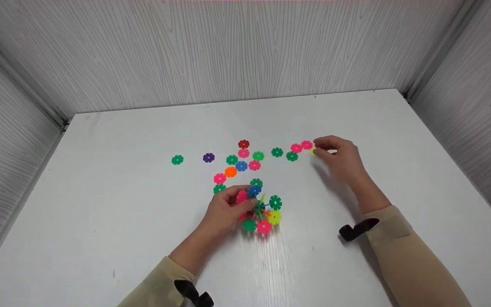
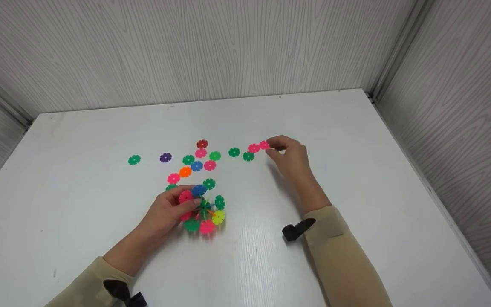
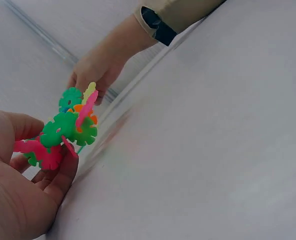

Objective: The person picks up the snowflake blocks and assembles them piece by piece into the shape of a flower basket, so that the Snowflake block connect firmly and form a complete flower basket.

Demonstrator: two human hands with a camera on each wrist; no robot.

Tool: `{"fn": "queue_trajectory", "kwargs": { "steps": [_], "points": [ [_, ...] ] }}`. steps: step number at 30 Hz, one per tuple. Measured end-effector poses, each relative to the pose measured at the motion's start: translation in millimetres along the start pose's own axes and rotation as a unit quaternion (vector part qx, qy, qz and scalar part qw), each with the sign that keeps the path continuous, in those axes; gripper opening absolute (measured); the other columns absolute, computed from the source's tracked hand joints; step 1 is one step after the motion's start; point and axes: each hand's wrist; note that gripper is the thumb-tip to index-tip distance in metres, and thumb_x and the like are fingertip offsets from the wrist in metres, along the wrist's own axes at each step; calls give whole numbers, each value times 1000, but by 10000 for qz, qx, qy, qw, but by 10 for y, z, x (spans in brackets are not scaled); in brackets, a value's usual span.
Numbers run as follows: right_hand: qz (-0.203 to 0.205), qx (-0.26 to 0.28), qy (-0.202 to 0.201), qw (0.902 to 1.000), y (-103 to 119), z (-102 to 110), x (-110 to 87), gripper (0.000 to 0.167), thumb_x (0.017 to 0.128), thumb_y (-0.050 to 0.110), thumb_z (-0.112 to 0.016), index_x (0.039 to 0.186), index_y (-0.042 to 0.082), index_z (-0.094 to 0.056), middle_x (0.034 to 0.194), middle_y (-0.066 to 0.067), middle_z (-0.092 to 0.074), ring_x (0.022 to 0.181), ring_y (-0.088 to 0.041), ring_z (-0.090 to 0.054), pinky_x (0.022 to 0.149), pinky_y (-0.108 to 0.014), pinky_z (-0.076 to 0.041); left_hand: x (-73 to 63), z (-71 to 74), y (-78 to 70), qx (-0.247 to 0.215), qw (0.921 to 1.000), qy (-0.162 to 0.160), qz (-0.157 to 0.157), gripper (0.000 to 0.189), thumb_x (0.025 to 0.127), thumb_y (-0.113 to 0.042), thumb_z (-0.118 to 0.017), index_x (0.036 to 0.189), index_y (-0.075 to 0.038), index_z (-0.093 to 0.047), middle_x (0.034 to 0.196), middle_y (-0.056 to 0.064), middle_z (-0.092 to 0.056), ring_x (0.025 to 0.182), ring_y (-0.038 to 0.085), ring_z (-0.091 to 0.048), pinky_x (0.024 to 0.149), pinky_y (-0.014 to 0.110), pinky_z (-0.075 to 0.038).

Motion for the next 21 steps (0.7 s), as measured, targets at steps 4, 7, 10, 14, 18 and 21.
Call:
{"fn": "queue_trajectory", "kwargs": {
  "steps": [4,7,10,14,18,21],
  "points": [
    [-544,-96,215,9982,-138,75,92,41,105,17,-68,145,11,-62,142,-9,-61,133,-29,-51,112,-43,-47,-2,3,-5,-69,10000,-40,18,53,94,-23,-82,143,-18,-64,136,5,-60,134,25,-51,97,34,-59],
    [-739,-91,432,9963,-192,75,140,47,104,16,-68,150,14,-58,147,-9,-57,138,-30,-48,117,-44,-45,-4,2,-13,-111,9999,-57,45,52,95,-23,-82,144,-18,-64,136,6,-60,134,26,-51,98,34,-59],
    [-800,-85,565,9952,-219,56,167,50,103,15,-69,152,14,-56,150,-9,-55,142,-30,-46,119,-45,-42,-7,-1,-19,-143,9998,-77,92,52,95,-23,-81,144,-18,-64,135,6,-60,133,25,-51,98,33,-58],
    [-792,-91,638,9948,-226,41,174,50,103,13,-68,151,14,-56,151,-8,-56,145,-29,-45,121,-46,-39,-16,-6,-42,-110,9998,-118,132,52,95,-23,-82,144,-18,-64,135,6,-60,133,25,-51,98,33,-59],
    [-712,-151,679,9950,-241,37,182,46,103,8,-68,148,12,-59,146,-10,-58,140,-31,-48,120,-46,-40,-19,-4,-46,-100,9997,-149,143,53,94,-23,-82,144,-19,-64,136,6,-60,134,25,-51,98,34,-59],
    [-632,-210,713,9952,-259,35,166,44,102,8,-69,145,11,-61,139,-12,-59,131,-32,-51,115,-45,-44,-11,0,-27,-216,9995,-150,148,54,94,-23,-83,144,-19,-64,136,6,-60,135,26,-50,98,34,-59]
  ]
}}
Point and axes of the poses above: each hand's wrist, its own x-axis towards the middle knuckle, its own z-axis out of the back of the hand, y = z × x
